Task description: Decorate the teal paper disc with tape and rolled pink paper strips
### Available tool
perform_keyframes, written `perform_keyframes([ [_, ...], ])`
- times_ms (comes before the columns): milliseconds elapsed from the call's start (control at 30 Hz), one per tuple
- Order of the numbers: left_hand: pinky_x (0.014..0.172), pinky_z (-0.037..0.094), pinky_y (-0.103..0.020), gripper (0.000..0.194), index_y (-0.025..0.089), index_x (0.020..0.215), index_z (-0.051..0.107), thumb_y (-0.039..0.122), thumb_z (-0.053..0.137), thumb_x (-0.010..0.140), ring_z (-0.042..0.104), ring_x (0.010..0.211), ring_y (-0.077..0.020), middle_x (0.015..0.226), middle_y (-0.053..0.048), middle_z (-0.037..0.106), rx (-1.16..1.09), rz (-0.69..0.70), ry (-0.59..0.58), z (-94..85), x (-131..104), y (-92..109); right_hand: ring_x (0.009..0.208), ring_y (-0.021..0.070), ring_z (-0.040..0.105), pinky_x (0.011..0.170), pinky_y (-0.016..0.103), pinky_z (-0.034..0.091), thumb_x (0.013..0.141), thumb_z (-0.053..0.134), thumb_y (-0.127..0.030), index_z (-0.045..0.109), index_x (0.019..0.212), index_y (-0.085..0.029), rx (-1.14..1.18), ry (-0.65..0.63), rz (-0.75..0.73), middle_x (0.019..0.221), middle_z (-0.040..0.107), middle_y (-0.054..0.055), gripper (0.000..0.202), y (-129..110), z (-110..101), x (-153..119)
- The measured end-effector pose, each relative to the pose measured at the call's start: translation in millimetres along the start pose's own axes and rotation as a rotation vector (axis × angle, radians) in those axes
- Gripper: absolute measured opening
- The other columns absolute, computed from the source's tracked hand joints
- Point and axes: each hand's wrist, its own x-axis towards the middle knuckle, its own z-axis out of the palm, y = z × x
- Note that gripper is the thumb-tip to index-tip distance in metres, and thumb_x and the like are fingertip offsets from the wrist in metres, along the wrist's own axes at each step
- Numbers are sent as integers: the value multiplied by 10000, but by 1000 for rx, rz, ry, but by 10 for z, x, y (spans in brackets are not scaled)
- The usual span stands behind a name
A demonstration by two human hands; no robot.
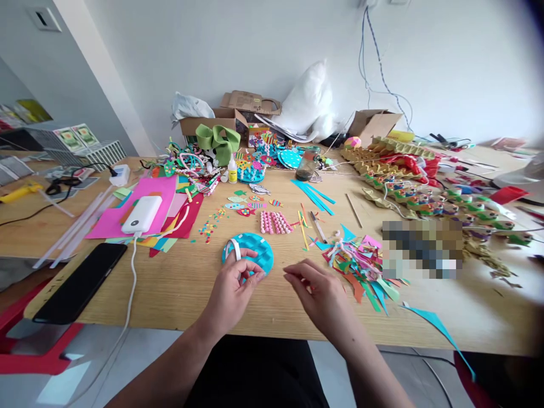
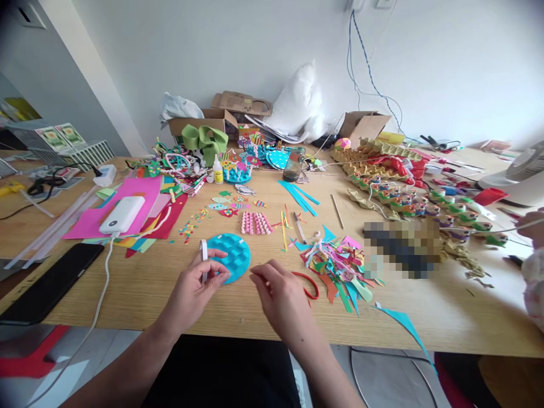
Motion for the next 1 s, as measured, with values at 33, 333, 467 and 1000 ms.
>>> perform_keyframes([
  [33, 701, 461, -277, 170, 173, 750, 642, 306, 581, 836, 533, 751, -129, 1111, -76, 572, 16, 12, -2, 4, -7, 2, 726, 133, 607, 642, 216, 428, 926, 466, -245, 639, 911, -200, 83, 1, -34, 838, 641, 37, 179, -96, 22, 47],
  [333, 717, 487, -281, 170, 180, 792, 637, 321, 566, 855, 566, 891, -173, 1129, -93, 544, 48, 61, 14, 1, -26, -85, 619, 120, 552, 564, 219, 347, 890, 486, -176, 589, 783, -178, 34, -81, -109, 712, 594, 15, 149, -327, 103, 189],
  [467, 725, 492, -289, 171, 176, 791, 629, 318, 560, 858, 570, 908, -179, 1128, -99, 541, 75, 78, 9, 14, -24, -100, 613, 123, 550, 565, 228, 338, 874, 478, -153, 542, 771, -178, -17, -94, -107, 708, 591, 9, 125, -322, 135, 183],
  [1000, 830, 518, -358, 416, 252, 1264, 532, 287, 563, 851, 549, 1058, -235, 1282, -116, 468, 355, 233, 232, -231, -59, -337, 753, 175, 620, 671, 281, 463, 853, 511, -371, 529, 788, -181, 609, 32, 334, 758, 632, 39, 202, 24, 280, 401],
])
